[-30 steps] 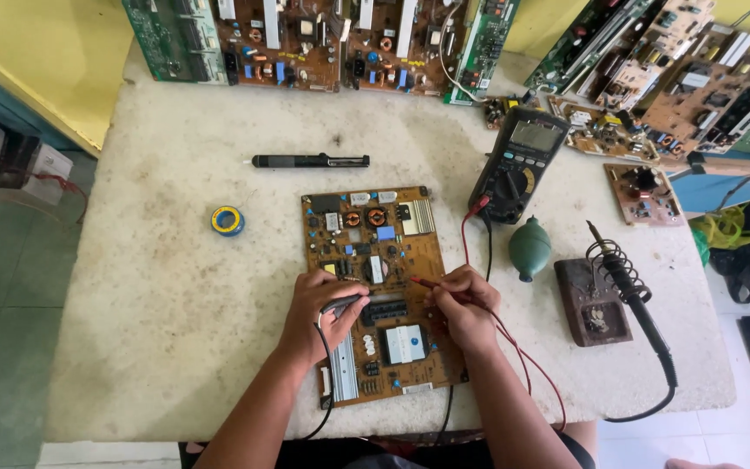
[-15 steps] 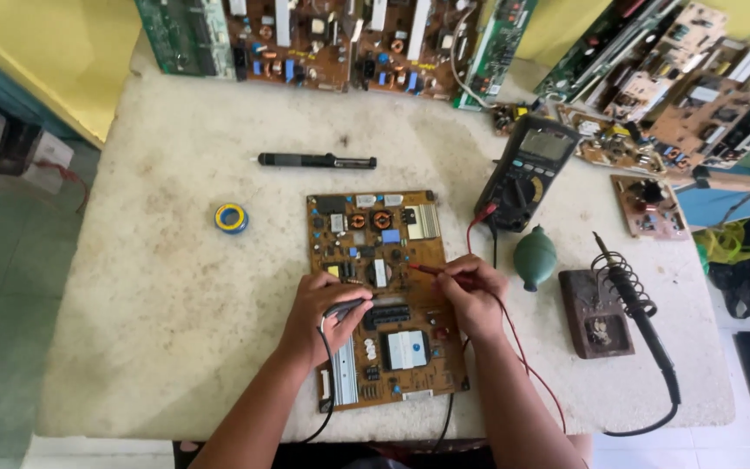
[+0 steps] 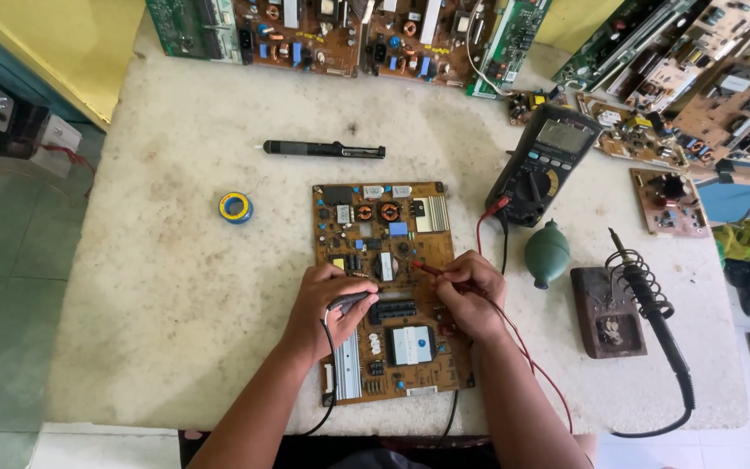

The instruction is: Testing components on a circuit board using digital multimeter probes to check for electrical continuity or voltage.

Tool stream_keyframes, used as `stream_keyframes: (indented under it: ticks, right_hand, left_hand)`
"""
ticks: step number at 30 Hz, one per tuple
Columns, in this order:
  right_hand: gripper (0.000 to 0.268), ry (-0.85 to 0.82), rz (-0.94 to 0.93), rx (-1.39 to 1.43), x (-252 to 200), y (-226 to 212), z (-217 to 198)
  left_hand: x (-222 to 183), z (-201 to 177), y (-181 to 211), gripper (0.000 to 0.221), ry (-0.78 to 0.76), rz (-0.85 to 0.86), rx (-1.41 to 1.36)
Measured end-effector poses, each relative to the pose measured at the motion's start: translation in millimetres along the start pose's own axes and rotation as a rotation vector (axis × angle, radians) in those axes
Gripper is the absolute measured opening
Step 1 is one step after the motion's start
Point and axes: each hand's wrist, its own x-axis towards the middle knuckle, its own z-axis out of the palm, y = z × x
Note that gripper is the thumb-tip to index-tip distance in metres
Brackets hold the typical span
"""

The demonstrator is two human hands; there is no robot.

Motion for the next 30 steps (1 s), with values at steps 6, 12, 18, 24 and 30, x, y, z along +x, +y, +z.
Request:
stream_keyframes:
  ticks: [6, 12, 18, 24, 30]
  right_hand:
    - [0.014, -0.01, -0.016, -0.023, 2.2, -7.5, 4.3]
    - [0.013, -0.018, -0.017, -0.044, 2.2, -6.2, 5.6]
    - [0.01, -0.04, -0.001, -0.047, 3.1, -0.2, 4.5]
    - [0.012, -0.035, -0.022, -0.057, 2.8, -2.7, 4.1]
    - [0.01, -0.056, -0.012, -0.039, 4.8, -8.9, 5.2]
  left_hand:
    - [-2.3, -0.9, -1.5, 0.011, -0.025, -0.01, -0.012]
    - [-1.4, 1.8, 0.3, 0.01, -0.023, -0.002, 0.029]
    - [-1.1, 1.6, 0.1, 0.009, -0.017, -0.001, 0.045]
    - [-0.7, 1.9, 1.9, 0.009, -0.021, -0.004, 0.056]
    - [2.7, -1.6, 11.1, 0.009, -0.038, -0.018, 0.021]
